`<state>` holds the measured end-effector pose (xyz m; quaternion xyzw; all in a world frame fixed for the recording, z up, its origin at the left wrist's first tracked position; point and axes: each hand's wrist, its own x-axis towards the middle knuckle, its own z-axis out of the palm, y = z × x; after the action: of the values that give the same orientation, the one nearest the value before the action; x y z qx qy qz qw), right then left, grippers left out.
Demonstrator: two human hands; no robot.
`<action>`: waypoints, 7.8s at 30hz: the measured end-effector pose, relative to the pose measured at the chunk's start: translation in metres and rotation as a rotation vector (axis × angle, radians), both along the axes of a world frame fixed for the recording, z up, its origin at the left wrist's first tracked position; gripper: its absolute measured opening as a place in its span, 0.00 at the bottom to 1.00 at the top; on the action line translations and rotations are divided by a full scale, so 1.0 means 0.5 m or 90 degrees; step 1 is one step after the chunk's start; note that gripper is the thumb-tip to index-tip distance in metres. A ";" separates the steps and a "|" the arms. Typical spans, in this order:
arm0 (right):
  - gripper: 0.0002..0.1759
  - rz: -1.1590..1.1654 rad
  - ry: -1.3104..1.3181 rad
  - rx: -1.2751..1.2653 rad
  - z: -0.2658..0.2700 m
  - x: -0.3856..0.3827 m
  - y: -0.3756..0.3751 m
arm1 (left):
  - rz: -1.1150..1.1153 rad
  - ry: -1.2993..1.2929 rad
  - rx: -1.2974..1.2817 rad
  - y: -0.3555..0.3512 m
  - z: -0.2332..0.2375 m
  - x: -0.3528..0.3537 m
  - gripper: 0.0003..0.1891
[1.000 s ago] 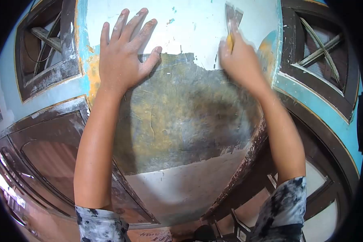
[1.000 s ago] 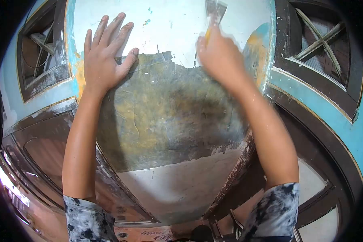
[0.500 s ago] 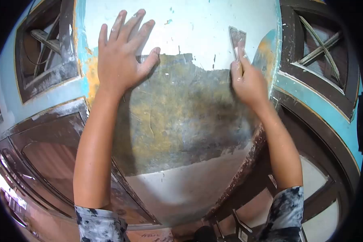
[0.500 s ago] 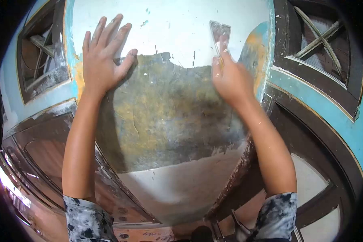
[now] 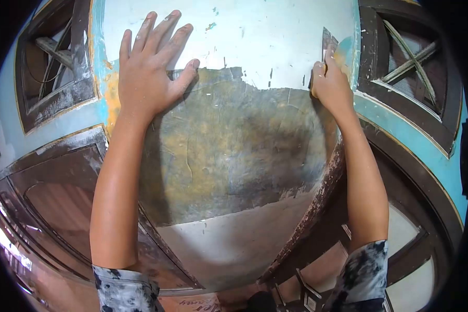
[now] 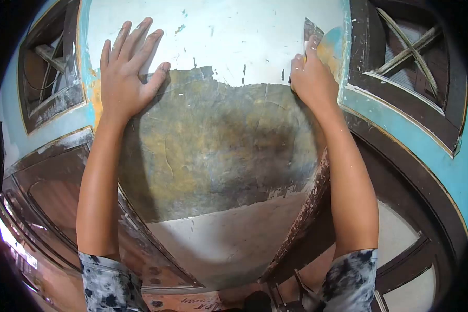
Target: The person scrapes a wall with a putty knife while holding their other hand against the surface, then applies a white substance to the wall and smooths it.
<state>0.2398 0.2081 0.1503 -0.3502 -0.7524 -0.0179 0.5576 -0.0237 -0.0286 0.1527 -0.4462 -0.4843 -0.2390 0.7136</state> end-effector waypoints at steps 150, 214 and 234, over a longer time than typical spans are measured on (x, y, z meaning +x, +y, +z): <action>0.26 0.141 -0.216 0.149 0.050 -0.045 -0.081 | -0.013 -0.126 0.033 0.021 -0.021 0.057 0.27; 0.29 0.416 0.077 0.082 0.251 -0.092 -0.099 | -0.032 -0.109 0.054 0.035 -0.027 0.029 0.27; 0.33 0.101 -0.072 0.857 0.398 -0.132 0.198 | -0.027 -0.125 0.033 0.025 -0.026 0.043 0.27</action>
<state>0.1738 0.3069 0.3494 0.1308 -0.6287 -0.4593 0.6137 -0.0025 -0.0162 0.1395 -0.4125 -0.5360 -0.3087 0.6688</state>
